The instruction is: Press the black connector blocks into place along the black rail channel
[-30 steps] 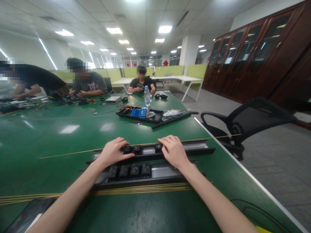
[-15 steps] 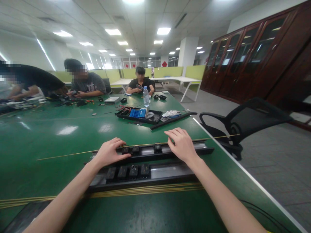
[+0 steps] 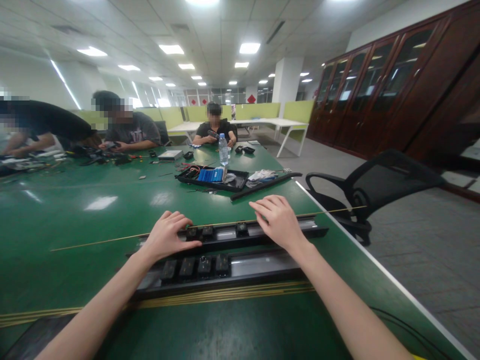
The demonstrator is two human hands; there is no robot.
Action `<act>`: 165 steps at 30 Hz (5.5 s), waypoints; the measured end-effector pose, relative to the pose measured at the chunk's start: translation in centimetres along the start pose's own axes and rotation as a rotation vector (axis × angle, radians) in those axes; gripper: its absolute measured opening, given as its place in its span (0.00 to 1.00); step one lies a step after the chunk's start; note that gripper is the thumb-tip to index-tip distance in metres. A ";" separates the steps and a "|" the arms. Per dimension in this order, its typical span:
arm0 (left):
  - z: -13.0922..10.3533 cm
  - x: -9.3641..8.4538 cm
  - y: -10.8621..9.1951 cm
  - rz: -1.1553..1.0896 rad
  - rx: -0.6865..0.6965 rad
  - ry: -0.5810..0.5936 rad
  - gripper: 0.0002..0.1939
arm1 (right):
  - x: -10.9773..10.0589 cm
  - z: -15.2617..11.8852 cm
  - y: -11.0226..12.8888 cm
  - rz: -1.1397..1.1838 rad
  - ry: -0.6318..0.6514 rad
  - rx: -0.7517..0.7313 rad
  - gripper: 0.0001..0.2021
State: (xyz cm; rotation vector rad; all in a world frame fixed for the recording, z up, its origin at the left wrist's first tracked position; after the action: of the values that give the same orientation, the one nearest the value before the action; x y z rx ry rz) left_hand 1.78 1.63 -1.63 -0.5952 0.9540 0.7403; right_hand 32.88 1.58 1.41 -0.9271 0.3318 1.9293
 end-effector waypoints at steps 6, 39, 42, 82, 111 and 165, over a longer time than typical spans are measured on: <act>0.0 0.9 0.5 0.022 -0.013 0.046 0.33 | 1.0 -0.4 0.7 -0.011 0.067 -0.108 0.16; -0.1 1.5 0.8 0.047 -0.097 0.053 0.26 | 3.3 -1.3 2.0 0.014 0.123 -0.072 0.13; 0.0 1.6 0.9 0.036 -0.111 0.062 0.26 | 3.3 -1.3 1.9 0.023 0.103 -0.064 0.12; -0.3 1.7 1.0 -0.070 -0.193 0.065 0.26 | 3.0 -1.2 -0.9 0.147 0.201 0.041 0.06; -0.2 1.8 0.9 -0.048 -0.196 0.077 0.27 | 2.4 -1.4 -2.8 0.174 0.268 0.040 0.08; -0.1 2.1 1.2 -0.162 -0.237 0.079 0.22 | 1.6 -3.9 -11.4 0.151 0.485 0.212 0.12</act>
State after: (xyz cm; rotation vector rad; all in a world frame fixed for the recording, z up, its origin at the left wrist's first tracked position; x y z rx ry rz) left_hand 1.59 2.87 -3.73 -0.9046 0.8852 0.6928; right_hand 43.82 6.34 -0.77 -1.2482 0.8933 1.7389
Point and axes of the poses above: each hand's wrist, its own z-axis towards the middle knuckle, its own x-axis out of the palm, y = z × x, the point moved 4 cm from there along z, towards the middle knuckle, and after that the axes turned 10 degrees about -z, right-handed, at the moved point
